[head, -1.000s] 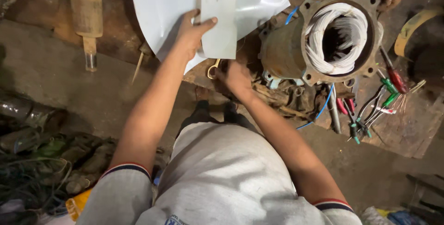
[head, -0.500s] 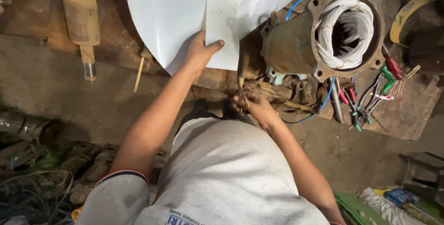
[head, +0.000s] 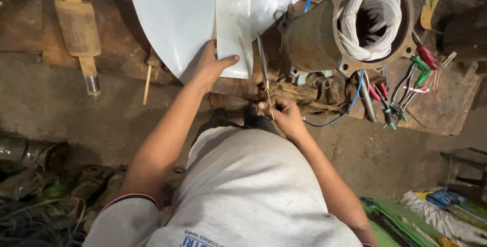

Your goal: The person works on a rusty electric motor stator on a workbench, tapping around its housing with a hammer and removing old components. They then fit white insulating paper into the stator slots, pressing it into place by hand and trimming the paper with scissors.

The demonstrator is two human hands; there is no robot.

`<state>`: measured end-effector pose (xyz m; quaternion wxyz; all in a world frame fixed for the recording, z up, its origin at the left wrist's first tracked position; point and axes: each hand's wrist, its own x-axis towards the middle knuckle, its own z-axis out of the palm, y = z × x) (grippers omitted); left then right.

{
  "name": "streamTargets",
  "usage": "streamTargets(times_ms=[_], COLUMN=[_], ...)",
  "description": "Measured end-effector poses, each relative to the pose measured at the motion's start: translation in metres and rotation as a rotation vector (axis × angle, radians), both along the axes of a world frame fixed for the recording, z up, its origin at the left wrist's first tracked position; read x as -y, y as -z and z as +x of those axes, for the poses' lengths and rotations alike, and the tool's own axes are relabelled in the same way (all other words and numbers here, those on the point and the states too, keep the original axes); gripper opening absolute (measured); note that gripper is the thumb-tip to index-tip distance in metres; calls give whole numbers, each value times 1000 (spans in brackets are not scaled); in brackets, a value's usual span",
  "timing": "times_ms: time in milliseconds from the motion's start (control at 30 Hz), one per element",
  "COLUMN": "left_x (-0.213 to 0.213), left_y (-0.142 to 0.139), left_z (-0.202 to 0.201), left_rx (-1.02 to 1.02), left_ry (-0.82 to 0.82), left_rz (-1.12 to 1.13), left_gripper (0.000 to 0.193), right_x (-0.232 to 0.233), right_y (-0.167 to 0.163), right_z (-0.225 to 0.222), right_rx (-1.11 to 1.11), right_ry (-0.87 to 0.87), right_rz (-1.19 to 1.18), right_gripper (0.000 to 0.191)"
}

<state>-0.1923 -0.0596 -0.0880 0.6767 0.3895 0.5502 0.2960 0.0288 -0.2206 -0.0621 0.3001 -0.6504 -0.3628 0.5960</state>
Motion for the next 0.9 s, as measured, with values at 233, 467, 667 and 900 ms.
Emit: streamTargets(times_ms=[233,467,667,900], left_x=[-1,-2,10,9], left_y=[18,29,30,27], left_z=[24,34,39,38], left_rx=[128,164,121,64], left_ry=[-136,-139,-135,-138], left_rz=[21,78,72,101], left_gripper=[69,60,63,63], right_x=[15,15,10,9], right_y=[10,12,19,19], right_z=[5,-2,-4,-7], right_rx=[54,-63,-11,1], right_ry=[4,-109,-118,-106], right_rz=[-171,-187,-130,-188], right_gripper=[53,67,67,65])
